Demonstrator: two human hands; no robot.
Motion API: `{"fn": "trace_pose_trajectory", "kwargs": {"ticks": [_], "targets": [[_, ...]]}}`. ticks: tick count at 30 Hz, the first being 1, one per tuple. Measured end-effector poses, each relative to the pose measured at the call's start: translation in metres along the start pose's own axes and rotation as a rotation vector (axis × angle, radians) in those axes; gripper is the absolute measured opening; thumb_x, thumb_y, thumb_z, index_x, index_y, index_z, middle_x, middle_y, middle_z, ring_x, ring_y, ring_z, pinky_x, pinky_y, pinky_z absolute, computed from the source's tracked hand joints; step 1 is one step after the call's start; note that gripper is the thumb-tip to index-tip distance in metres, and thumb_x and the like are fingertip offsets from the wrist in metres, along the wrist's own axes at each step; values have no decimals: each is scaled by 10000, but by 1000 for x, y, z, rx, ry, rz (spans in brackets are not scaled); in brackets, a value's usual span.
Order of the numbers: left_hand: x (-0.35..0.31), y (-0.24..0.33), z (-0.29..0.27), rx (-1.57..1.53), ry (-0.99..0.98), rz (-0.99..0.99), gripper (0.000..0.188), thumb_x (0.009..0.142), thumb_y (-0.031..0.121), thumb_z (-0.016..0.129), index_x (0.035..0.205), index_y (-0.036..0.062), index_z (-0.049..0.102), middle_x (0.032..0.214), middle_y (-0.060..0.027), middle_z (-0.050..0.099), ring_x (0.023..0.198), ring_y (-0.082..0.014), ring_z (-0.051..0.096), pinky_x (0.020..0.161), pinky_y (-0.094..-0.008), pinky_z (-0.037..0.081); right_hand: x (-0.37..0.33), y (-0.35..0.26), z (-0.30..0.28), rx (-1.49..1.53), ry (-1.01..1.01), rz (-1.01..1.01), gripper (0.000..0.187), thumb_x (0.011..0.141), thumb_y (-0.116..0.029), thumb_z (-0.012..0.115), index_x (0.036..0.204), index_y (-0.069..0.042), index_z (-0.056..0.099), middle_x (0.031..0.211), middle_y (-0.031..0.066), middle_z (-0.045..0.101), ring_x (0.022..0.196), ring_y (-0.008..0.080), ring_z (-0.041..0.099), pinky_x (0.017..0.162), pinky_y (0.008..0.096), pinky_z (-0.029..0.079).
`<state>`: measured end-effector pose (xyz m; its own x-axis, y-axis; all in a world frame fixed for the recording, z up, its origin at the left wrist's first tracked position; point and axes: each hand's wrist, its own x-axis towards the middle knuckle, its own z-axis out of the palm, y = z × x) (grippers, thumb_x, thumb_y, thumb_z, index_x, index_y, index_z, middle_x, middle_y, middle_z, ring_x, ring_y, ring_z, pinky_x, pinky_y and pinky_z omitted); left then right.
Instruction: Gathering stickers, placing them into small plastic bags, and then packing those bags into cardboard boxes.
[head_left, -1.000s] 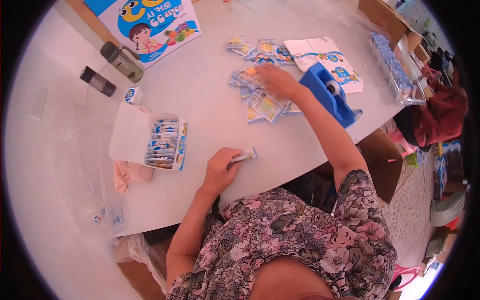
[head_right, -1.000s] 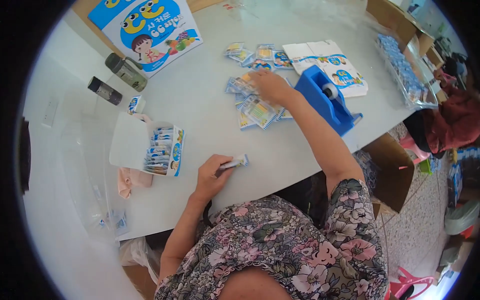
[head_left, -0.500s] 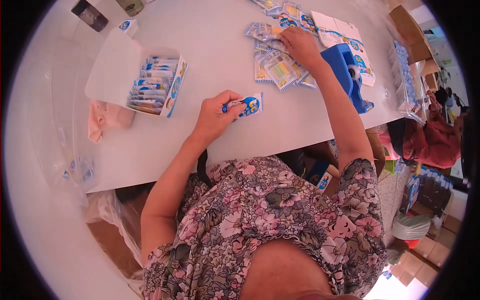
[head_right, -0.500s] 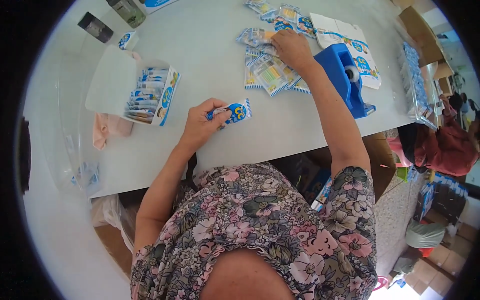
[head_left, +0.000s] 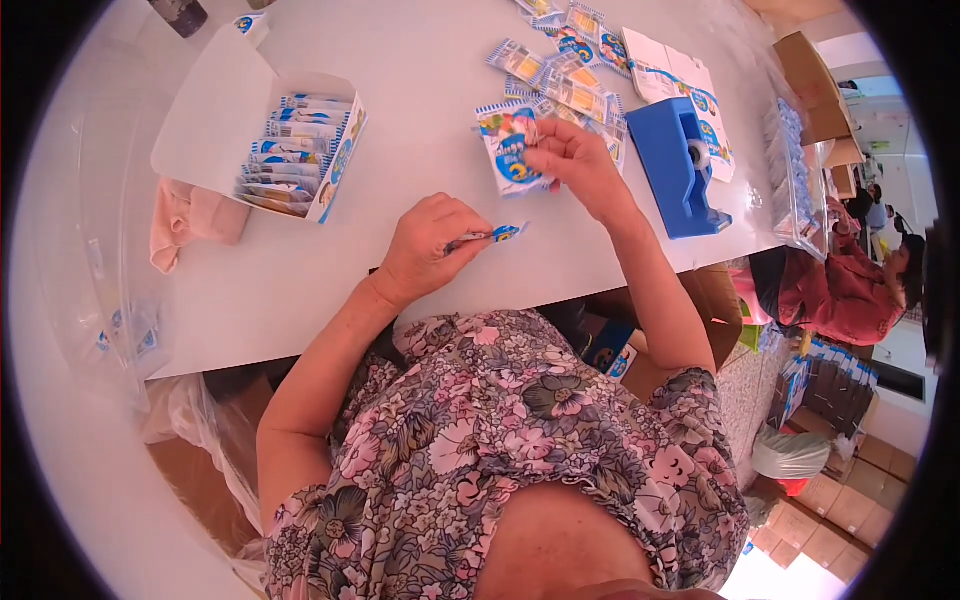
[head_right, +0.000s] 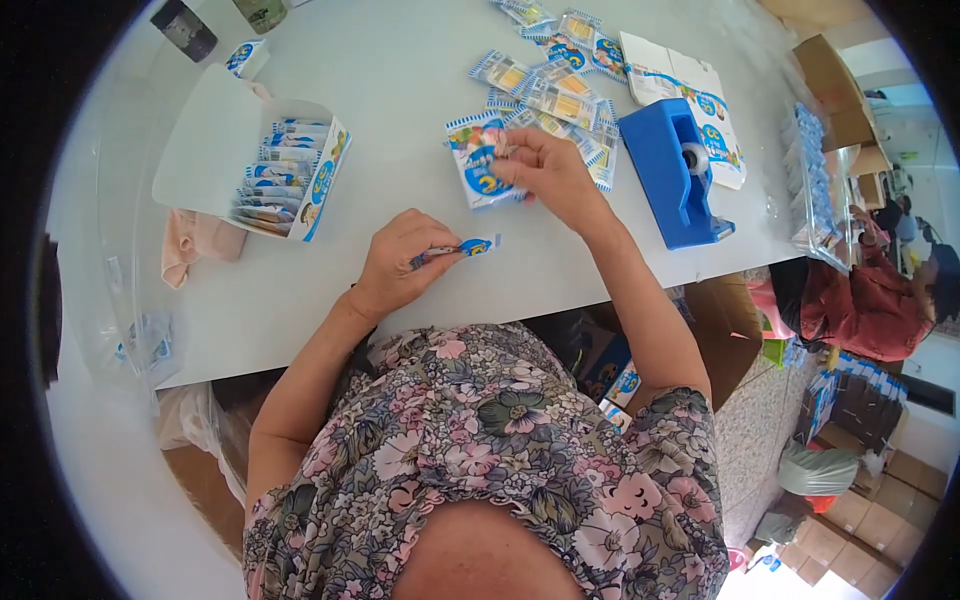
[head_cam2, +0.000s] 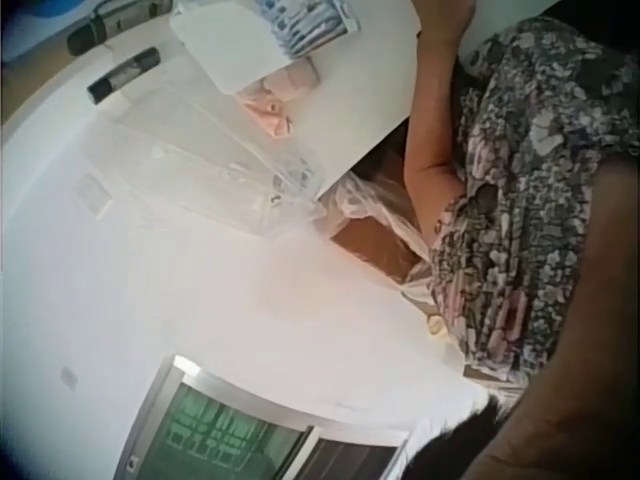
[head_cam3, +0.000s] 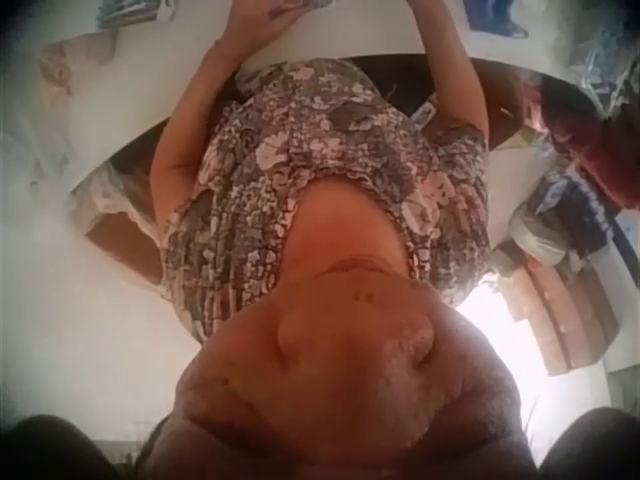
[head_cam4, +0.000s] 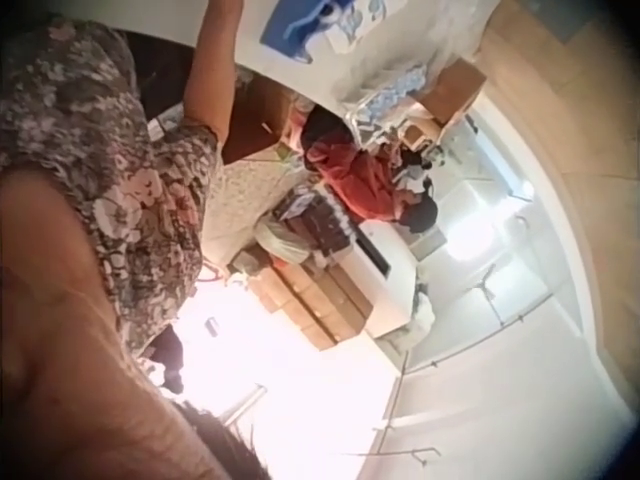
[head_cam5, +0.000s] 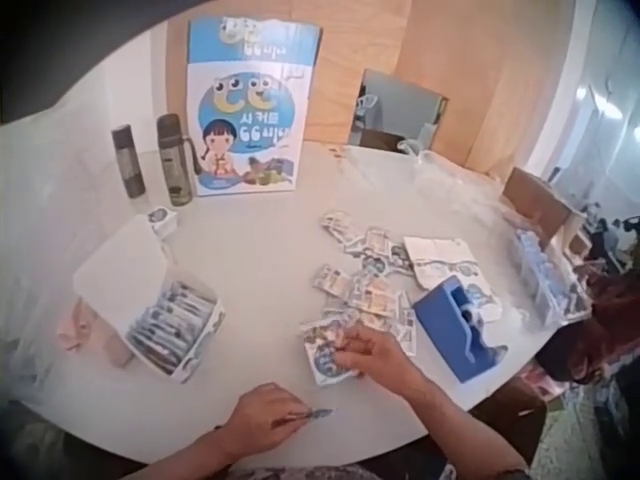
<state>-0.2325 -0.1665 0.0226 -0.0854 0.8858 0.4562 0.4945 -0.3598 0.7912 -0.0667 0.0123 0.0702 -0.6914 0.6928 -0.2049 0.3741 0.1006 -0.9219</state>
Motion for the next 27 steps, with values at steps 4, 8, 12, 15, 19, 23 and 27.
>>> {"fn": "trace_pose_trajectory", "kwargs": {"ticks": [4,8,12,15,19,23,27], "targets": [[-6,14,-4,191,80,97,212,681,43,788,867,91,699,1006,-47,661,948,-258,591,852,-381,463,-22,1,15,-303,-14,-304,185,892,-93,693,1067,-33,685,890,7,705,744,71,605,637,267,497],[-11,18,-2,295,223,112,221,682,49,787,882,96,704,1108,-44,649,1053,-270,573,948,-393,422,-43,4,29,-729,114,-659,198,883,-68,689,1077,-28,699,933,61,722,788,116,639,691,309,512],[-15,10,-2,154,65,196,222,700,43,775,904,94,705,1076,-54,645,1019,-270,581,914,-391,435,-56,4,34,-517,-131,-615,197,855,-74,713,1048,-36,704,894,77,710,786,175,656,695,328,519],[-26,10,-1,76,-50,140,235,717,30,757,935,95,700,1012,-61,630,957,-272,585,861,-398,452,-58,4,31,-143,-51,-204,203,815,-94,741,1002,-32,694,900,95,691,808,248,657,709,344,525],[-33,20,3,38,-33,30,253,712,27,759,945,94,687,953,-69,607,907,-274,579,835,-404,461,-52,7,36,-689,191,-416,265,789,-145,775,1003,-28,672,937,108,670,838,296,641,738,348,518],[-26,27,0,66,17,6,270,684,24,783,925,73,672,985,-83,612,942,-284,582,845,-381,472,-47,8,44,-848,168,-448,283,776,-168,800,990,-48,659,902,98,655,844,296,638,761,340,506],[-21,26,0,459,207,120,265,681,3,786,907,50,656,1015,-92,623,957,-292,605,817,-364,500,-51,5,37,-586,2,-226,299,766,-178,808,1000,-60,663,934,98,668,862,293,637,765,341,501]]}}
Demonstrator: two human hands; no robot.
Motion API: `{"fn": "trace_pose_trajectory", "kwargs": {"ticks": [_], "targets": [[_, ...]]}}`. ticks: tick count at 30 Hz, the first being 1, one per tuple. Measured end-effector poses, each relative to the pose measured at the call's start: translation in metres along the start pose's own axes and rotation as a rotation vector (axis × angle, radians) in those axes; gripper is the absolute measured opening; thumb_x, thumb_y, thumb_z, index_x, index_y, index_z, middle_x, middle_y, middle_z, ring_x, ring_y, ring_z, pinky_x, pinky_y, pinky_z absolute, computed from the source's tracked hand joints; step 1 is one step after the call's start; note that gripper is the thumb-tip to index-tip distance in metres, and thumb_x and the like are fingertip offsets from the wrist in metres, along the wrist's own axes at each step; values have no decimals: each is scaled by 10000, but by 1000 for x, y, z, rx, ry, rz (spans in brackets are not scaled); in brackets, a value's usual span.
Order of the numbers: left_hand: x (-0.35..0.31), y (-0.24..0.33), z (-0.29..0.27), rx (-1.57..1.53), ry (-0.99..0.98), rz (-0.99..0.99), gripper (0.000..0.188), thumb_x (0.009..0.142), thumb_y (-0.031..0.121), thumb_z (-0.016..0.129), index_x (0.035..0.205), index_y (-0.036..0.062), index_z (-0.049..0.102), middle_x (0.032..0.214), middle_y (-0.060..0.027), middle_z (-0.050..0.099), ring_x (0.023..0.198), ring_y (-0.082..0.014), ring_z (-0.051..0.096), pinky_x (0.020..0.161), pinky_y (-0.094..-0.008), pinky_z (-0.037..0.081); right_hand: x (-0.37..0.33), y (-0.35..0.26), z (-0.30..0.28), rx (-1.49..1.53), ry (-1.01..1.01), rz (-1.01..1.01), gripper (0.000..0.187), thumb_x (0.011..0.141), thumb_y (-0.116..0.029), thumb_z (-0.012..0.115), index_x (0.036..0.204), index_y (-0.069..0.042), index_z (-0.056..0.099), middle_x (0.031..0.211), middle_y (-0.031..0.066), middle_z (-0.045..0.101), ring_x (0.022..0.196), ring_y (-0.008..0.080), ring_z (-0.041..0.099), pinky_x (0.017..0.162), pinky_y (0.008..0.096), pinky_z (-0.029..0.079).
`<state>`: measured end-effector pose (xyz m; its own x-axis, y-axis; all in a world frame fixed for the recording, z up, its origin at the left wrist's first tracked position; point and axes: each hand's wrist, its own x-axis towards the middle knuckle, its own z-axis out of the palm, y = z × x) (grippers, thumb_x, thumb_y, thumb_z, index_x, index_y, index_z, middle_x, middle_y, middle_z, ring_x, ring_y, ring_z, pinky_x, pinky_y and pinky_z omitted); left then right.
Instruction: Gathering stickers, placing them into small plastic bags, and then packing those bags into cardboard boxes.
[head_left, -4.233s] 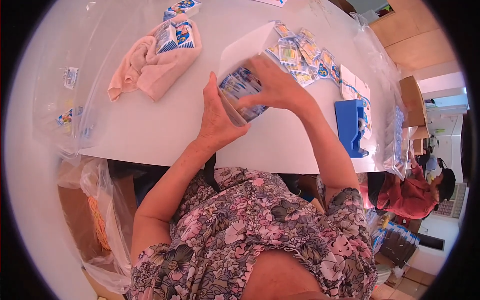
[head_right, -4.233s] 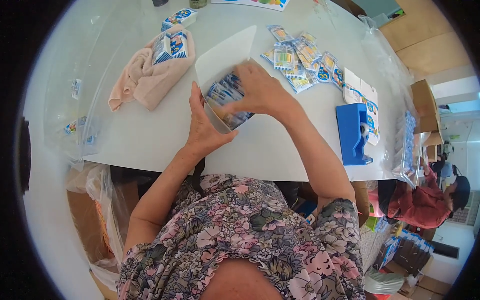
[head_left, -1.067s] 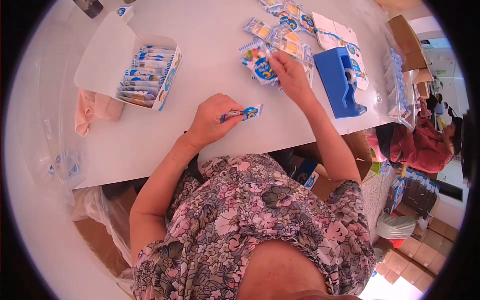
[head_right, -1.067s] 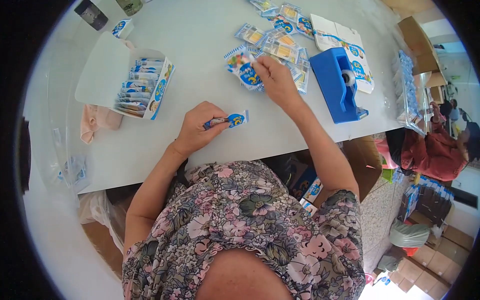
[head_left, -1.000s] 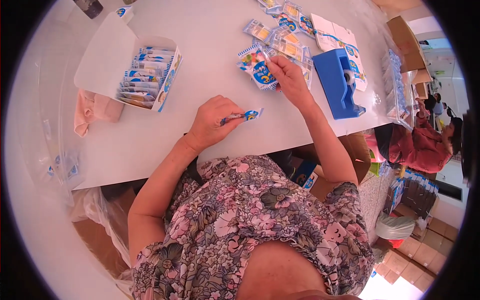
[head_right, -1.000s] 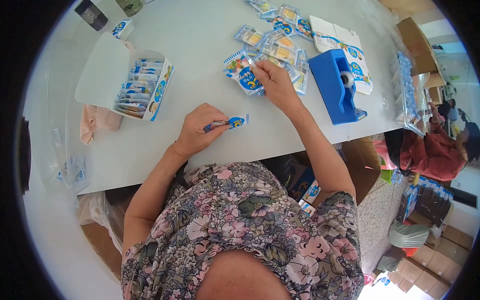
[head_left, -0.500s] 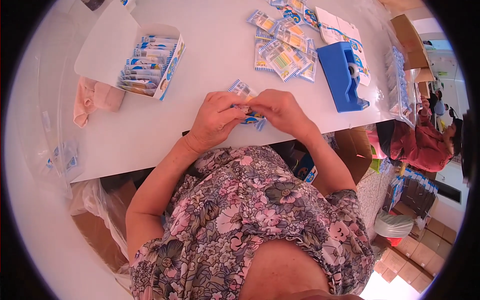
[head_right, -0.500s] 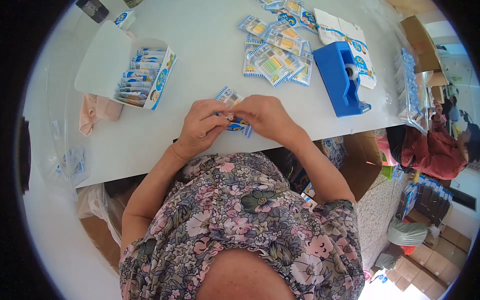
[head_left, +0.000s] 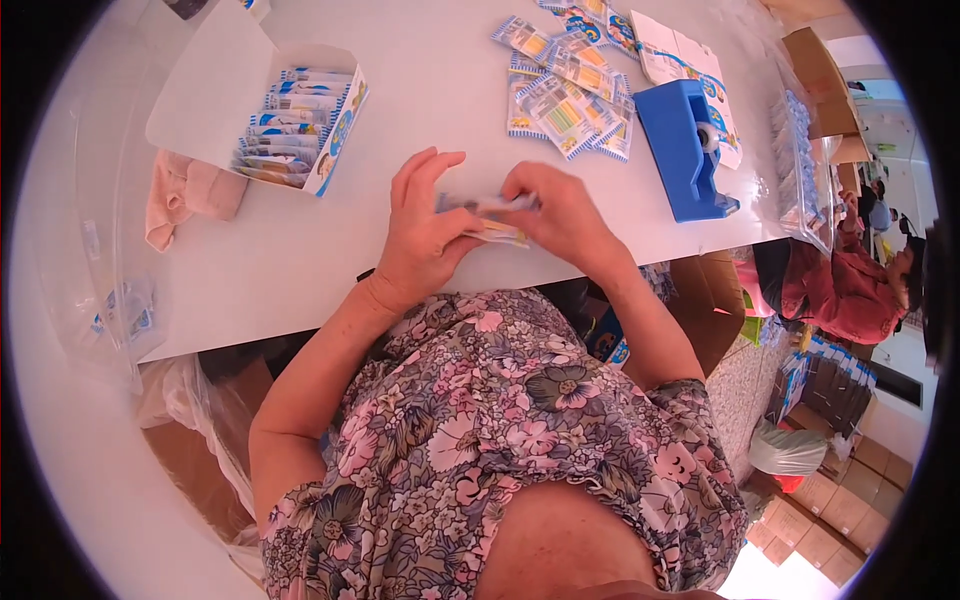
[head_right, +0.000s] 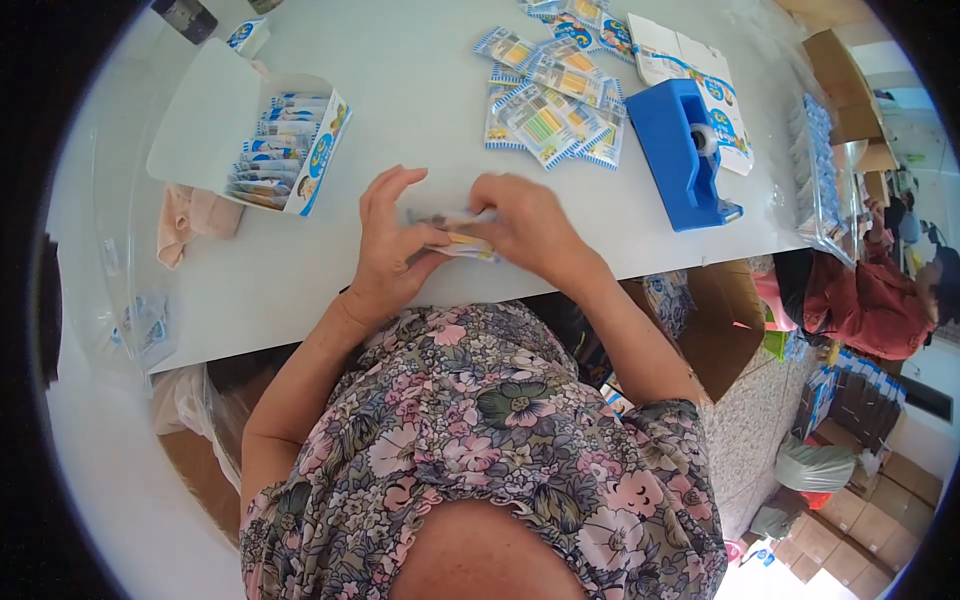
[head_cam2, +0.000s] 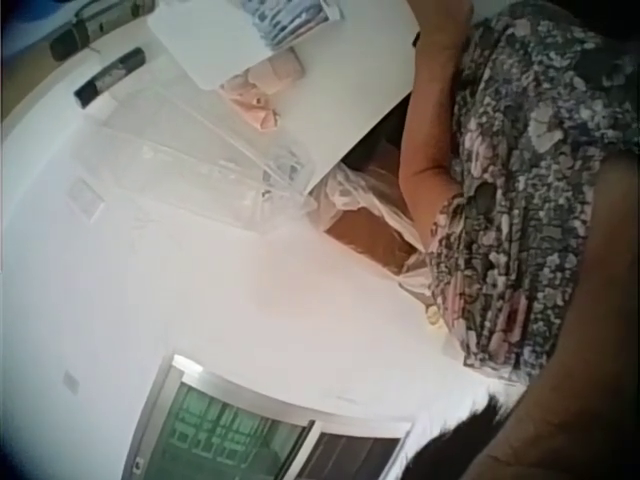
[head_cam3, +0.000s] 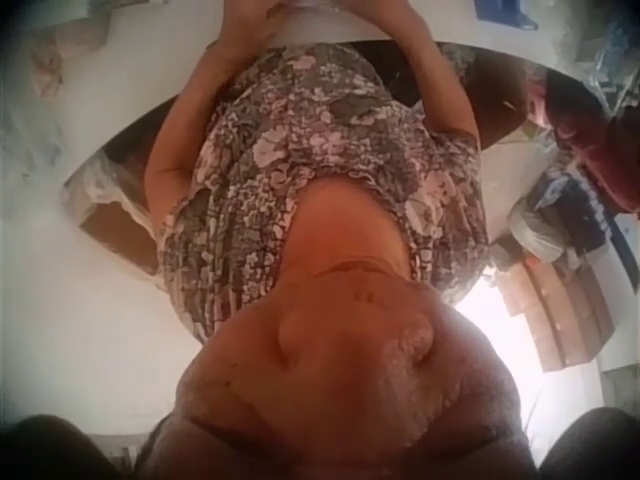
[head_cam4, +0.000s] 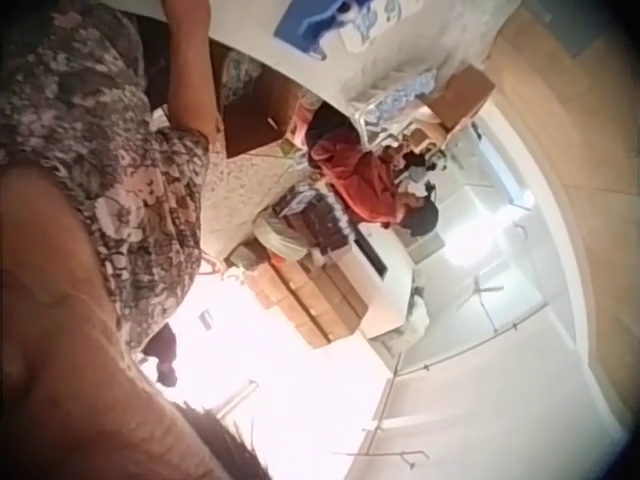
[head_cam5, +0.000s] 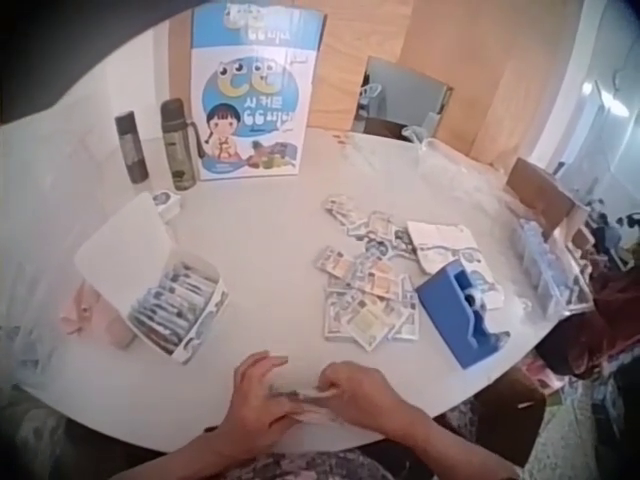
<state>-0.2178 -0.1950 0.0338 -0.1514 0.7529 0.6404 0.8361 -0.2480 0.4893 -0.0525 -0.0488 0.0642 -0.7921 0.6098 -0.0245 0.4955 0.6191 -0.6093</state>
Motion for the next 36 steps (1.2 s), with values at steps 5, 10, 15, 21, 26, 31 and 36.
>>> {"fn": "trace_pose_trajectory", "kwargs": {"ticks": [5,10,15,21,26,31,36], "targets": [[3,-7,18,-555,-244,-244,309,701,5,798,966,68,650,1120,-114,604,902,-282,642,780,-344,533,10,23,-26,29,316,-1,356,763,-172,804,1077,-56,683,1029,100,689,901,295,635,774,349,505],[9,-6,22,-620,-291,-315,329,699,10,798,983,86,650,1158,-132,582,981,-288,623,809,-352,523,19,40,-35,-562,360,-196,354,769,-85,732,1116,-32,679,1097,120,686,993,314,618,872,411,500],[12,-4,22,-113,-63,67,321,689,35,803,966,104,655,1179,-142,572,1041,-315,596,898,-389,484,-9,25,-25,-182,62,-368,345,786,-110,714,1123,-38,686,1099,121,688,999,320,622,895,403,499],[8,-7,26,-551,-253,-159,349,686,50,811,982,79,628,1099,-121,615,1010,-318,601,892,-395,481,22,50,-49,-329,411,-166,418,790,-172,752,1181,-46,672,1187,138,657,1097,329,592,945,387,487],[8,-11,27,-554,-279,-175,373,677,35,820,983,60,608,1037,-106,623,955,-290,612,797,-364,523,29,75,-58,-485,235,-68,379,813,-158,742,1169,-46,679,1251,149,635,1153,321,577,956,381,483],[8,-14,30,-559,-282,-152,385,665,32,825,984,57,610,1039,-104,626,959,-288,613,800,-366,526,8,67,-67,-260,265,-27,280,834,-132,725,1095,-35,705,1193,132,675,1086,312,620,918,381,505],[7,-13,29,-541,-289,-134,391,664,37,827,989,54,610,1040,-106,631,968,-296,611,819,-375,521,22,64,-73,-244,268,-82,219,852,-124,699,1060,-62,720,1138,99,701,1044,283,647,869,378,517]]}}
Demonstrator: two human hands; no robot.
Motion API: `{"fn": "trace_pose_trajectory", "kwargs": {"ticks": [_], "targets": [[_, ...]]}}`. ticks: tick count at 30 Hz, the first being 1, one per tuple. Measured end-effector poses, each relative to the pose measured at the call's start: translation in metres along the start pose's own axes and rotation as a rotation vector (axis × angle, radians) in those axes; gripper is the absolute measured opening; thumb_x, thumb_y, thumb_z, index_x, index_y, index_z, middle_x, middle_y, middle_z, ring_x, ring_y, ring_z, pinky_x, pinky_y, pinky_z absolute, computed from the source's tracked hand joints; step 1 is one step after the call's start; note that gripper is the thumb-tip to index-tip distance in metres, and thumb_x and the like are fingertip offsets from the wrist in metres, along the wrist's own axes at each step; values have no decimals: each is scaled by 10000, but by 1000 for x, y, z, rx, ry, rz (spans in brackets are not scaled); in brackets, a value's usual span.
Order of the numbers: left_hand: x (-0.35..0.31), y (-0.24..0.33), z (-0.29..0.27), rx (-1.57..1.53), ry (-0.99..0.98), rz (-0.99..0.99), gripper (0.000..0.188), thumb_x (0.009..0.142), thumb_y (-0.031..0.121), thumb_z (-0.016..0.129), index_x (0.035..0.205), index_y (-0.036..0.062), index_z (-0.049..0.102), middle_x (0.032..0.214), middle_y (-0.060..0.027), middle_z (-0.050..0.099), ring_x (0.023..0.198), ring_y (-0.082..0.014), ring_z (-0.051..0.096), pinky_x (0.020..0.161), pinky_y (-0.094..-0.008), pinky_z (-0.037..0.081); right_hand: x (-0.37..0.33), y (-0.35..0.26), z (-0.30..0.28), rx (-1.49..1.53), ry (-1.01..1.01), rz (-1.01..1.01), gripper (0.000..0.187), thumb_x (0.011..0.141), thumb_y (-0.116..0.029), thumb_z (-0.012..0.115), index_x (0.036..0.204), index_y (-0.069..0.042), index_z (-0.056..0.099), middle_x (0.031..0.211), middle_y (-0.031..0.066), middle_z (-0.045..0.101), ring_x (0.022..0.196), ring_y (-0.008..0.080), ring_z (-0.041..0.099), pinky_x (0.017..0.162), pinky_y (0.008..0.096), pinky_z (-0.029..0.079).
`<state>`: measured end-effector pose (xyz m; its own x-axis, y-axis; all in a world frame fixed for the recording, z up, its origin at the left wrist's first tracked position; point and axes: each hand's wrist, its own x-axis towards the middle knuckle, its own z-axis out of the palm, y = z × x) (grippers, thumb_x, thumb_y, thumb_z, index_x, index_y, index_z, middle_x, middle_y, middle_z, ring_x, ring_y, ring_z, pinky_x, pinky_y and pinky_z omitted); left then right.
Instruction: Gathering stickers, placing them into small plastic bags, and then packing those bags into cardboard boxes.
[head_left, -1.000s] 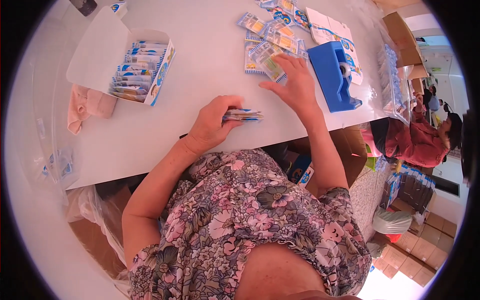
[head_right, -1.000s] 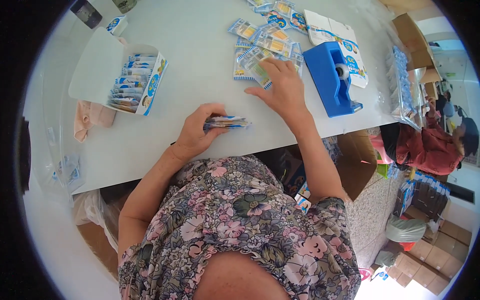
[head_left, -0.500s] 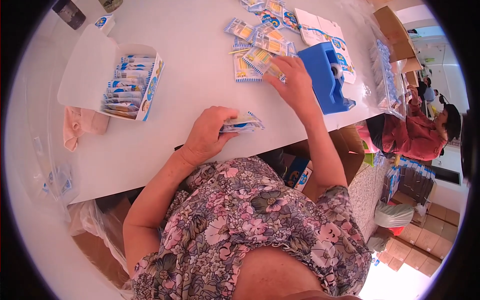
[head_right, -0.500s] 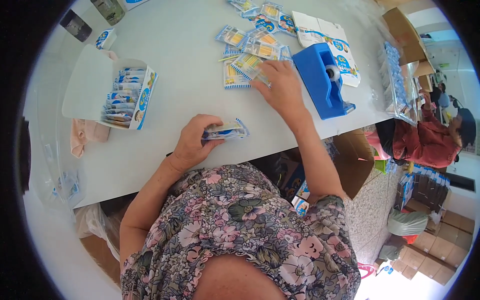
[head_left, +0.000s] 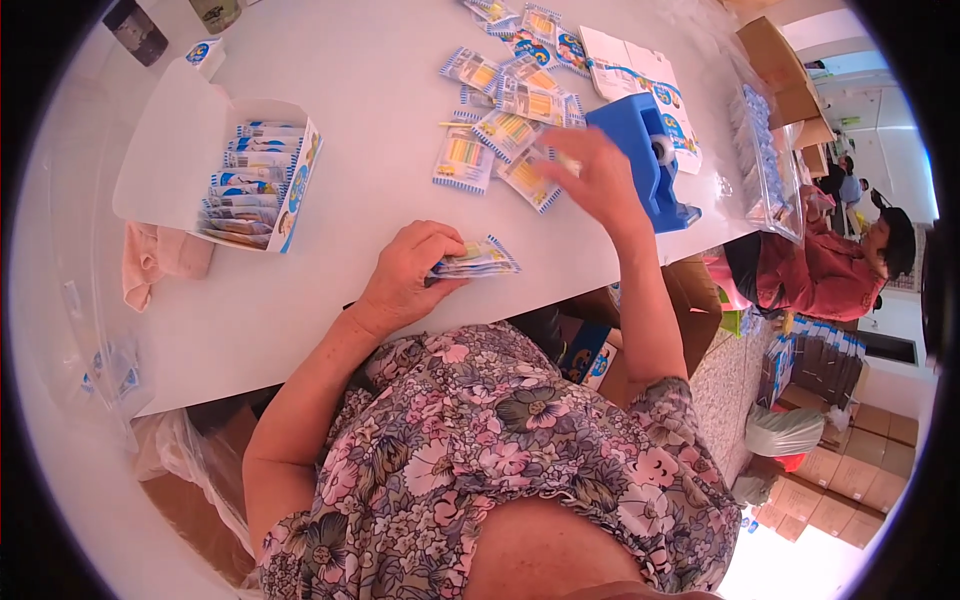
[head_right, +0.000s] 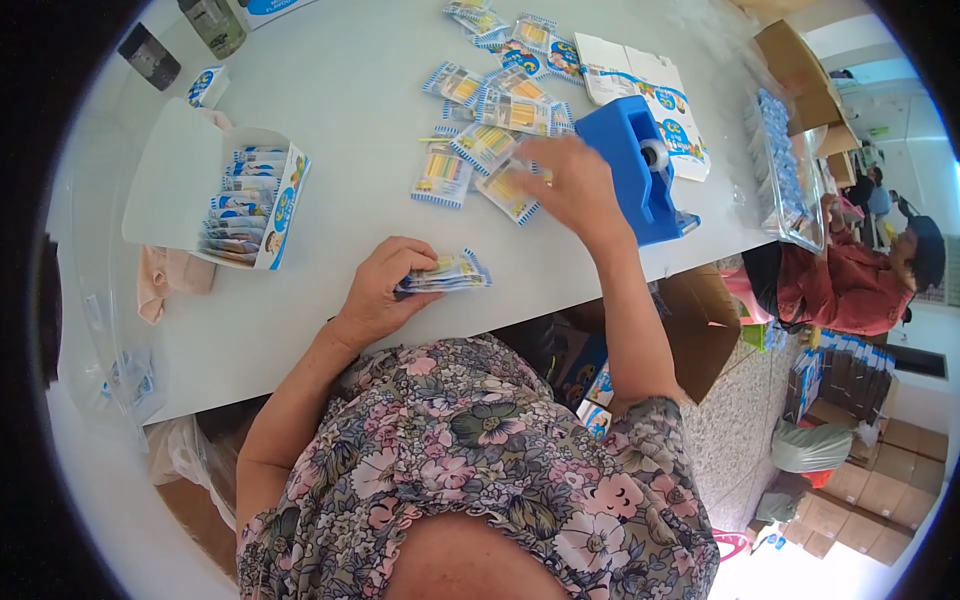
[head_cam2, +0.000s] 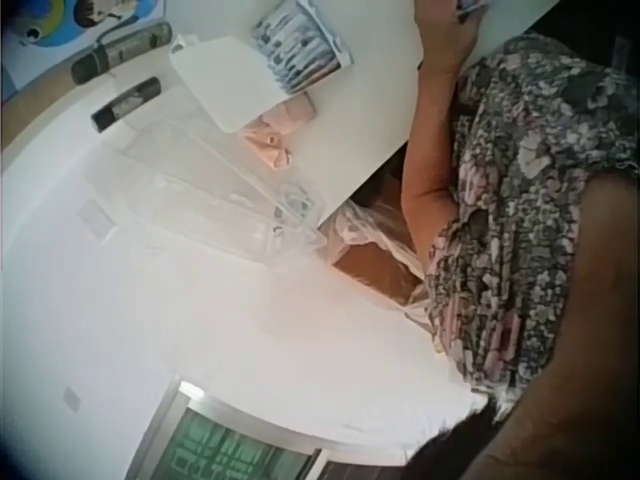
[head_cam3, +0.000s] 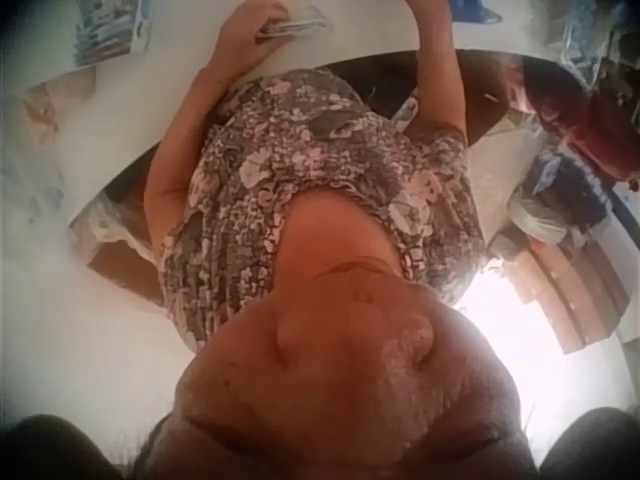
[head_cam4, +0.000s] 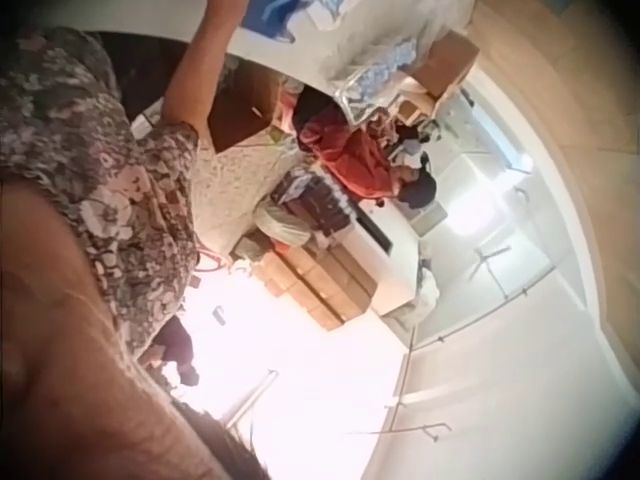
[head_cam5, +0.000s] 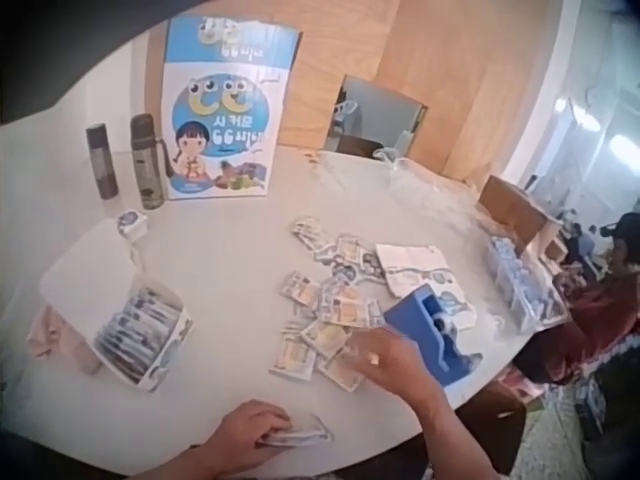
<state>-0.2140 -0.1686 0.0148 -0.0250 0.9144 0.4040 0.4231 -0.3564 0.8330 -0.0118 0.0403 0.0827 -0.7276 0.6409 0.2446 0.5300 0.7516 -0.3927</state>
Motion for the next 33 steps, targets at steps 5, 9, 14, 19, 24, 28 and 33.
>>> {"fn": "trace_pose_trajectory", "kwargs": {"ticks": [5,9,14,19,24,28,33], "targets": [[1,4,-1,0,-2,-48,415,656,-10,788,1034,53,626,1040,-108,630,999,-304,602,862,-376,510,48,26,26,-385,199,-112,197,854,-95,673,1045,-70,715,1067,94,715,1009,284,653,836,391,517],[0,4,-2,0,6,-22,419,640,-39,759,1027,55,629,1071,-111,620,1027,-311,589,875,-378,505,41,30,29,-241,292,23,212,880,-71,642,1081,-43,704,983,107,717,873,245,679,762,331,521],[1,-2,-4,31,-72,22,437,615,-47,753,1020,60,633,1145,-120,591,1060,-315,572,896,-388,499,1,-3,33,336,220,101,233,889,-41,645,1116,-11,691,953,112,705,828,205,662,751,286,513],[0,0,-1,-20,-47,-35,391,639,-45,760,998,56,641,1292,-164,519,1044,-305,596,884,-386,520,-21,-31,47,758,139,127,246,932,-21,634,1173,4,678,1031,18,706,873,76,603,781,218,487],[-4,-1,2,-30,27,-44,361,665,-41,765,996,46,651,1399,-203,443,1050,-311,621,873,-377,538,-39,-51,61,1219,10,249,236,917,14,628,1144,-2,688,1145,40,692,1006,145,639,875,301,520],[0,-6,2,7,-41,31,401,658,-30,762,1039,48,666,1312,-194,539,1075,-335,618,895,-402,524,-46,-59,64,690,-59,-175,247,816,-4,702,1060,-42,709,1098,75,678,1052,256,619,884,380,508],[-2,-3,3,87,-91,60,388,671,-4,777,1045,53,694,1158,-171,646,1078,-336,629,892,-389,522,-49,-73,32,337,-5,-204,290,751,-84,766,1034,-79,707,1003,84,663,962,293,621,825,388,512]]}}
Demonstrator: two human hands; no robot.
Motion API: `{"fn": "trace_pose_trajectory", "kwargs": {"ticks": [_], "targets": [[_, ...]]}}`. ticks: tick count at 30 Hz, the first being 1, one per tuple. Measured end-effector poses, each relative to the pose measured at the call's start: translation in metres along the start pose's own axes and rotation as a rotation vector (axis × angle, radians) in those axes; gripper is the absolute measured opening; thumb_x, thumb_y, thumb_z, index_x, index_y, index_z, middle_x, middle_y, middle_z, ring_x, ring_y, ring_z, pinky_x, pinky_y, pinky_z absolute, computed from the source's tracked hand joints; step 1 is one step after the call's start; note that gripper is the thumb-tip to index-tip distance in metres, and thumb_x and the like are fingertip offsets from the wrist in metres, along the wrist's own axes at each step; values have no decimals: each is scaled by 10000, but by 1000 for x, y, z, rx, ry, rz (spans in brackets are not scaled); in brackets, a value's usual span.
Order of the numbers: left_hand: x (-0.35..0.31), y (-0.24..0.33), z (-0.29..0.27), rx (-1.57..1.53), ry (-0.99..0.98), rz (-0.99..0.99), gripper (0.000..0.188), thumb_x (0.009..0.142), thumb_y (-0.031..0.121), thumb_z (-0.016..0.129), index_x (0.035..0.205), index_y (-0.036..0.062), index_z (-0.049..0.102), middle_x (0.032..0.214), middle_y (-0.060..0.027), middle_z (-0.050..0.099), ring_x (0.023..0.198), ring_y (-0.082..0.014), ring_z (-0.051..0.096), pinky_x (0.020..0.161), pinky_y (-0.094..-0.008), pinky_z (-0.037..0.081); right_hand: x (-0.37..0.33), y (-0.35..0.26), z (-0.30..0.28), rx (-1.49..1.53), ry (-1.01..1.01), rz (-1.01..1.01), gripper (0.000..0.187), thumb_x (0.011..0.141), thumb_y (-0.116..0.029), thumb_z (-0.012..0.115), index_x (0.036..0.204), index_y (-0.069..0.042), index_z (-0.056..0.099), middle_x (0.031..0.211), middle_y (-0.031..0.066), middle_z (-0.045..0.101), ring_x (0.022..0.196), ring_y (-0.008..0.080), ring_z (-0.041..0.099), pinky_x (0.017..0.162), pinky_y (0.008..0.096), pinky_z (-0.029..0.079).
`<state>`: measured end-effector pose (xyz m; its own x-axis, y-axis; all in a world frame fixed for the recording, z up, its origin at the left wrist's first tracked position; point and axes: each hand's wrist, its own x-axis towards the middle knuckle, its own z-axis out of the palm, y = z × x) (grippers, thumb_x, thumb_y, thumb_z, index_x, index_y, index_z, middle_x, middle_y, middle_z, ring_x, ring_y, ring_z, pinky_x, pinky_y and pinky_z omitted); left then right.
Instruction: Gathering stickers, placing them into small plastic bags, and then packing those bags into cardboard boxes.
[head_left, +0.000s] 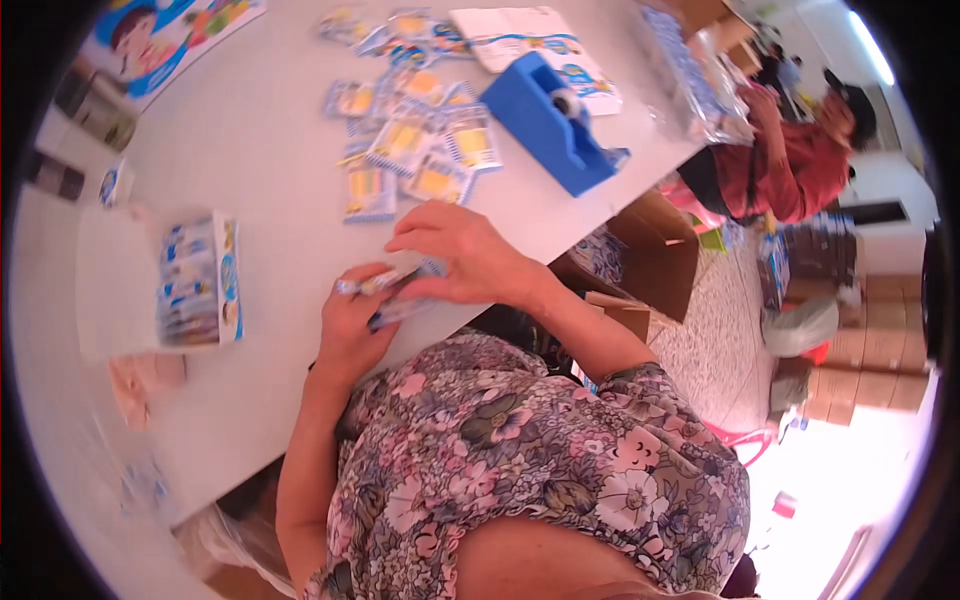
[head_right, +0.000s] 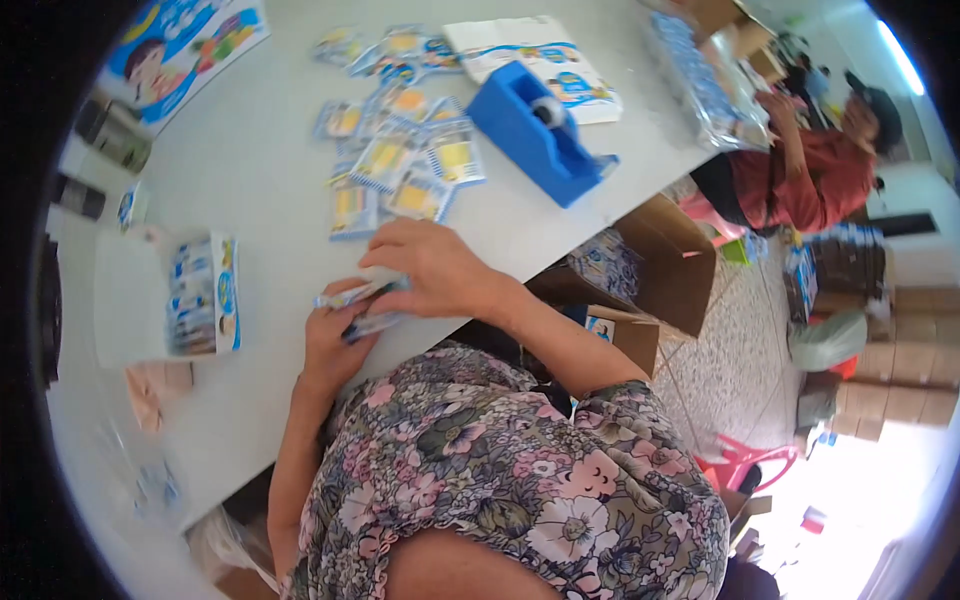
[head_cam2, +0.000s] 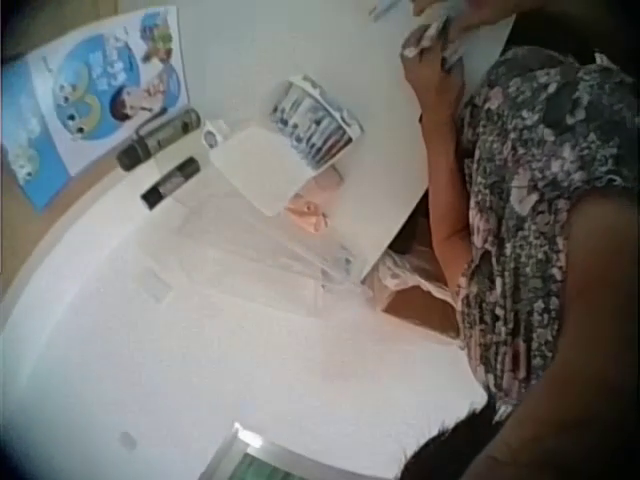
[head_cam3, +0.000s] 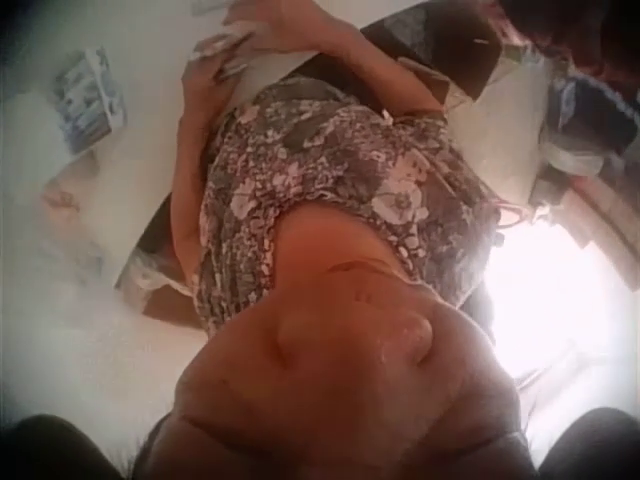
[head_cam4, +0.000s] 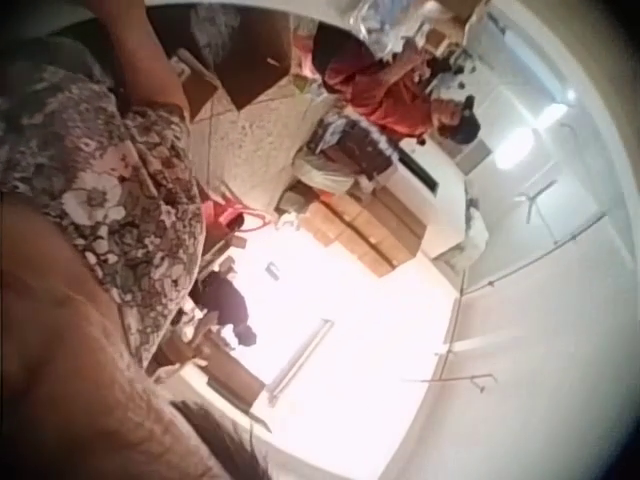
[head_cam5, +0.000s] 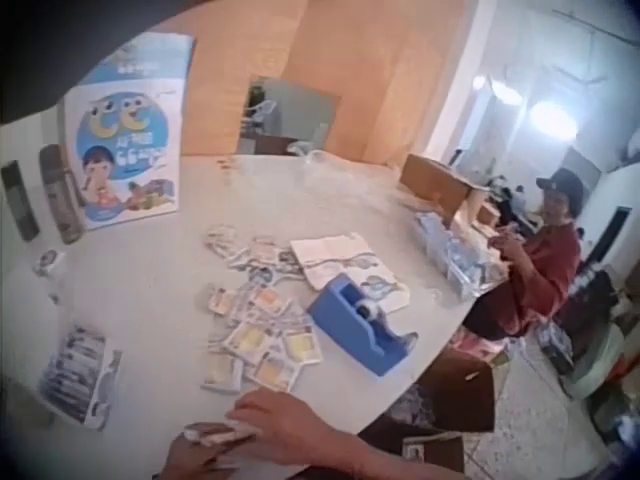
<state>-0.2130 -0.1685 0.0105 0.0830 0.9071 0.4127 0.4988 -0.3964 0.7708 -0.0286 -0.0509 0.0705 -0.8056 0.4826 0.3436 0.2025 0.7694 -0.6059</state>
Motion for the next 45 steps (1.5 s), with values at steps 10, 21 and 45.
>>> {"fn": "trace_pose_trajectory", "kwargs": {"ticks": [10,21,45], "targets": [[4,5,4,53,-11,14,448,617,-34,740,1051,43,662,1224,-158,597,1006,-323,619,855,-403,510,-4,-25,-23,-153,-99,-16,224,747,-172,757,950,-107,685,824,78,640,749,287,640,621,388,514],[-3,0,-7,15,-24,71,478,610,19,773,1062,63,623,1188,-133,620,1051,-335,593,899,-421,478,-33,-16,-113,294,575,608,207,872,-69,662,1053,29,672,764,51,652,645,94,595,579,227,447],[2,8,1,-120,122,-207,467,715,-52,723,1128,59,535,1019,-121,615,913,-318,644,784,-345,528,-74,14,-72,-182,260,352,418,739,-60,806,1134,-62,671,1184,69,657,1051,221,616,826,332,513]]}}
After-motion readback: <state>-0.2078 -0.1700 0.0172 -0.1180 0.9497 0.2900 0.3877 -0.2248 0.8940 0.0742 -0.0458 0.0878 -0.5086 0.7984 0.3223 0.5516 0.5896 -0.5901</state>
